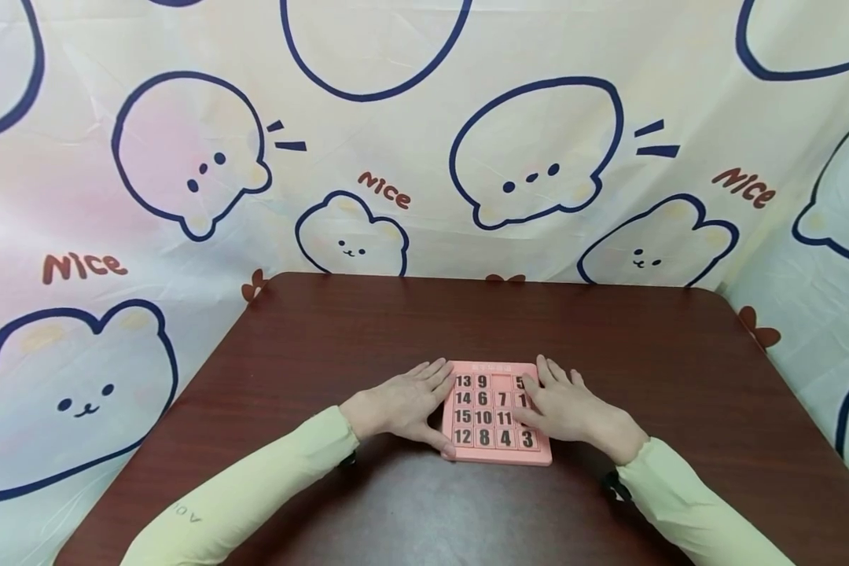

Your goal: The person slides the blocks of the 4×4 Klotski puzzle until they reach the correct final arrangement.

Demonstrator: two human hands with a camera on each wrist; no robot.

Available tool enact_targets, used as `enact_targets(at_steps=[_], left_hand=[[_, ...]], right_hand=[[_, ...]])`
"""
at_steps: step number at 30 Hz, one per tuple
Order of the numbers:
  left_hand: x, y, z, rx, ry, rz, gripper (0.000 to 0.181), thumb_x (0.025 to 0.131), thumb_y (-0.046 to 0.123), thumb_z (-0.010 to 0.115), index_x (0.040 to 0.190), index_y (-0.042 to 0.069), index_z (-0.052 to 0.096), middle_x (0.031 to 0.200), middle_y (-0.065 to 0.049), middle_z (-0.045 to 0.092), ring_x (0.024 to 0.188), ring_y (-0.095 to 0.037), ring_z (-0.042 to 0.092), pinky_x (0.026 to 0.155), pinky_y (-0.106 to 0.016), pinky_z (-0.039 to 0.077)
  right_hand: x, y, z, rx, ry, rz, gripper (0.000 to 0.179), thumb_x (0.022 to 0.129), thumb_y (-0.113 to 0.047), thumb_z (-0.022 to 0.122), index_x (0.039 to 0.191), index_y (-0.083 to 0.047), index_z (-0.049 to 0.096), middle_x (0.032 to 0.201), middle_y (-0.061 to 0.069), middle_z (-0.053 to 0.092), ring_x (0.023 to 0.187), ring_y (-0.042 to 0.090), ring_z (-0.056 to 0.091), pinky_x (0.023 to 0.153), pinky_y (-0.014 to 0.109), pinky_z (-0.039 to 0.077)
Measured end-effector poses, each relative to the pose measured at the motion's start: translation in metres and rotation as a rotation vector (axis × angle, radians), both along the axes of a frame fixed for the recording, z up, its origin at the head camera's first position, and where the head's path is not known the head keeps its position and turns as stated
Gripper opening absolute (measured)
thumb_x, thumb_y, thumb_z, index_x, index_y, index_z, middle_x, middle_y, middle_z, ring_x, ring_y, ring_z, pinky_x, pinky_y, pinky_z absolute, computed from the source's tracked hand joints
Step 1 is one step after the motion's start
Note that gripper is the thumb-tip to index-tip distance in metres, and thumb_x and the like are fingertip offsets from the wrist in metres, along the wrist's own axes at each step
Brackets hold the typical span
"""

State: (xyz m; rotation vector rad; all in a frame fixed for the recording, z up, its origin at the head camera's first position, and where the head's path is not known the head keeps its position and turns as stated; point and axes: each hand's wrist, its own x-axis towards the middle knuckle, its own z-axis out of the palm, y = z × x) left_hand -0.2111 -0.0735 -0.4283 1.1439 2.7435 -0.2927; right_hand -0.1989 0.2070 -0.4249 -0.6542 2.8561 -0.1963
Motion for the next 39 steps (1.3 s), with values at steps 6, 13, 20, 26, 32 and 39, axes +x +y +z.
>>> enact_targets(at_steps=[6, 13, 20, 26, 32, 39], left_hand=[[0.001, -0.001, 0.002, -0.002, -0.007, 0.002, 0.124, 0.071, 0.092, 0.044, 0.156, 0.005, 0.022, 0.165, -0.015, 0.015, 0.154, -0.028, 0.012, 0.126, -0.037, 0.015], [0.000, -0.001, 0.002, -0.003, -0.013, 0.003, 0.124, 0.071, 0.092, 0.044, 0.156, 0.005, 0.021, 0.165, -0.015, 0.014, 0.154, -0.028, 0.012, 0.126, -0.038, 0.015], [0.000, 0.000, 0.002, -0.006, -0.017, 0.009, 0.124, 0.071, 0.092, 0.044, 0.157, 0.005, 0.020, 0.165, -0.015, 0.014, 0.154, -0.028, 0.011, 0.126, -0.037, 0.015], [0.001, 0.000, 0.001, 0.000, -0.027, 0.011, 0.124, 0.071, 0.092, 0.044, 0.157, 0.005, 0.020, 0.165, -0.015, 0.013, 0.154, -0.028, 0.011, 0.126, -0.038, 0.015], [0.002, 0.000, 0.001, 0.003, -0.039, 0.017, 0.123, 0.072, 0.091, 0.045, 0.157, 0.005, 0.020, 0.165, -0.015, 0.012, 0.154, -0.028, 0.010, 0.126, -0.037, 0.014], [0.001, 0.000, 0.001, 0.003, -0.016, 0.012, 0.123, 0.071, 0.092, 0.044, 0.156, 0.005, 0.021, 0.165, -0.015, 0.014, 0.154, -0.028, 0.012, 0.126, -0.037, 0.016]], right_hand=[[0.001, -0.002, -0.003, -0.018, 0.001, 0.015, 0.076, 0.096, -0.051, 0.055, 0.145, 0.005, 0.042, 0.156, 0.035, 0.022, 0.144, 0.052, 0.023, 0.108, 0.074, 0.024], [0.000, -0.011, -0.004, -0.026, 0.003, 0.037, 0.075, 0.097, -0.050, 0.055, 0.145, 0.006, 0.042, 0.156, 0.034, 0.023, 0.144, 0.051, 0.024, 0.108, 0.074, 0.024], [0.000, -0.021, -0.006, -0.026, 0.017, 0.067, 0.075, 0.097, -0.052, 0.052, 0.145, 0.005, 0.042, 0.157, 0.033, 0.024, 0.145, 0.051, 0.024, 0.108, 0.073, 0.025], [0.000, -0.028, -0.006, -0.036, -0.004, 0.083, 0.075, 0.097, -0.051, 0.052, 0.146, 0.005, 0.041, 0.158, 0.032, 0.022, 0.146, 0.050, 0.022, 0.109, 0.073, 0.024], [0.003, -0.026, -0.006, -0.031, -0.024, 0.076, 0.076, 0.097, -0.054, 0.051, 0.149, 0.000, 0.039, 0.159, 0.030, 0.020, 0.147, 0.048, 0.020, 0.109, 0.074, 0.023], [0.015, -0.017, -0.004, -0.022, -0.005, 0.061, 0.076, 0.096, -0.056, 0.052, 0.150, -0.004, 0.039, 0.159, 0.030, 0.021, 0.146, 0.049, 0.021, 0.108, 0.074, 0.025]])
